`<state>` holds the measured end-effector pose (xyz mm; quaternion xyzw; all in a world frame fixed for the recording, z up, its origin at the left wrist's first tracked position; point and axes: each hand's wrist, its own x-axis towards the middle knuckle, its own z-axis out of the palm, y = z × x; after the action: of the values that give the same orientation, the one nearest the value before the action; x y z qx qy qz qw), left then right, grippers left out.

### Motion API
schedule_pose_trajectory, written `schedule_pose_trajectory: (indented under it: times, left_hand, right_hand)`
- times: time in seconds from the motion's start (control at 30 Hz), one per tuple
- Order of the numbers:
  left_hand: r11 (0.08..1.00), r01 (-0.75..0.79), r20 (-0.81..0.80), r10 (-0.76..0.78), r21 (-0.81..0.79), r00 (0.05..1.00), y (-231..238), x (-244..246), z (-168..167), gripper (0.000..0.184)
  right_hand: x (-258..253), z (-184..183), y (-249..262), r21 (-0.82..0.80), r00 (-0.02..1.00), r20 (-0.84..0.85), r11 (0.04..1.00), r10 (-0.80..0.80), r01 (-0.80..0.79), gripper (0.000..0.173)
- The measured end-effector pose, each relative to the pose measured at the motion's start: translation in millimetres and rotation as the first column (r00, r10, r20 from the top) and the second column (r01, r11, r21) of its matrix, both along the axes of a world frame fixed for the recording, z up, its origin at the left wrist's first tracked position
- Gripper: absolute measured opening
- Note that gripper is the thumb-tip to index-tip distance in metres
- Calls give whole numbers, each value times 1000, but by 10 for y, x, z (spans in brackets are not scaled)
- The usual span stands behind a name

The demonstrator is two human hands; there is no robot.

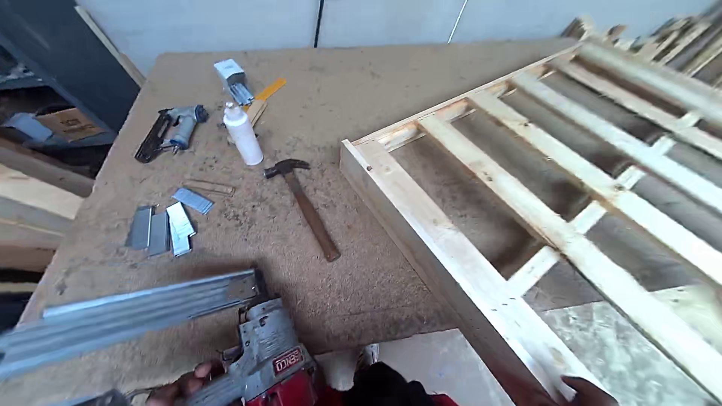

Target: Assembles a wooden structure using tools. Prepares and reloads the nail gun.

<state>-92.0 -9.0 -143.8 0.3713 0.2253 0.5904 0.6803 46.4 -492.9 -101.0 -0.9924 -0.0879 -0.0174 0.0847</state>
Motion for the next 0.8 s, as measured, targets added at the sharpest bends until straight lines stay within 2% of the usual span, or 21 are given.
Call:
schedule_pose_trajectory:
  times: [0.07,0.13,0.17,0.23,0.27,0.3,0.33,0.37,0.4,0.43,0.47,0.5,0.53,0.57,0.6,0.63,0.7,0.73,0.8]
  left_hand:
    - [986,-65,1,66,-152,998,-26,125,19,50]
    - [942,-53,-29,46,-330,999,-195,244,44,41]
    - [903,17,-54,-44,-430,998,-301,289,39,36]
    - [749,185,-28,-262,-636,965,-520,487,60,53]
    - [648,297,23,-396,-701,918,-633,652,81,56]
    - [565,437,99,-530,-699,843,-765,848,83,57]
    - [501,594,143,-677,-630,722,-907,1034,73,54]
    - [435,742,131,-813,-510,567,-1038,1172,103,48]
    - [327,875,90,-920,-358,381,-1130,1202,233,45]
    - [190,968,26,-980,-166,196,-1154,1118,411,41]
    - [66,998,-123,-990,21,69,-1111,982,596,35]
    - [-5,985,-331,-942,175,54,-1033,851,738,31]
    - [-21,960,-516,-847,280,132,-910,726,822,28]
    - [33,937,-647,-714,348,266,-736,586,855,24]
    - [135,920,-738,-560,368,377,-517,427,854,21]
    - [254,909,-814,-411,331,411,-264,284,813,22]
    - [497,836,-897,-222,233,382,279,86,708,24]
    - [587,772,-910,-137,243,391,513,-13,722,21]
    - [682,670,-934,56,294,353,977,-115,768,19]
  right_hand:
    - [146,-40,280,43,999,31,998,-45,43,64]
    - [278,-46,545,71,990,133,996,-55,45,62]
    - [345,-40,663,92,983,178,995,-53,37,62]
    - [474,-53,805,101,969,244,995,-31,6,66]
    - [547,-78,810,64,955,296,997,9,-29,69]
    - [632,-90,793,27,942,331,998,45,-58,72]
    - [704,-69,789,-3,942,330,998,64,-67,73]
    - [759,-23,823,-10,948,310,998,67,-67,73]
    - [814,25,889,-2,956,288,998,57,-59,72]
    - [870,51,963,9,958,283,999,48,-52,71]
    - [914,65,1019,13,957,289,999,37,-43,71]
    - [962,97,1053,7,953,301,999,30,-33,71]
    - [1028,157,1116,25,946,321,998,47,-58,70]
    - [1079,187,1233,77,933,349,989,93,-128,68]
    - [1082,165,1406,148,908,385,961,163,-235,67]
    - [1050,111,1621,231,885,400,909,238,-348,65]
    - [887,-19,2157,383,836,337,748,433,-542,56]
    - [749,-90,2512,448,803,268,669,532,-593,50]
    - [424,-367,3249,488,722,88,602,687,-632,50]
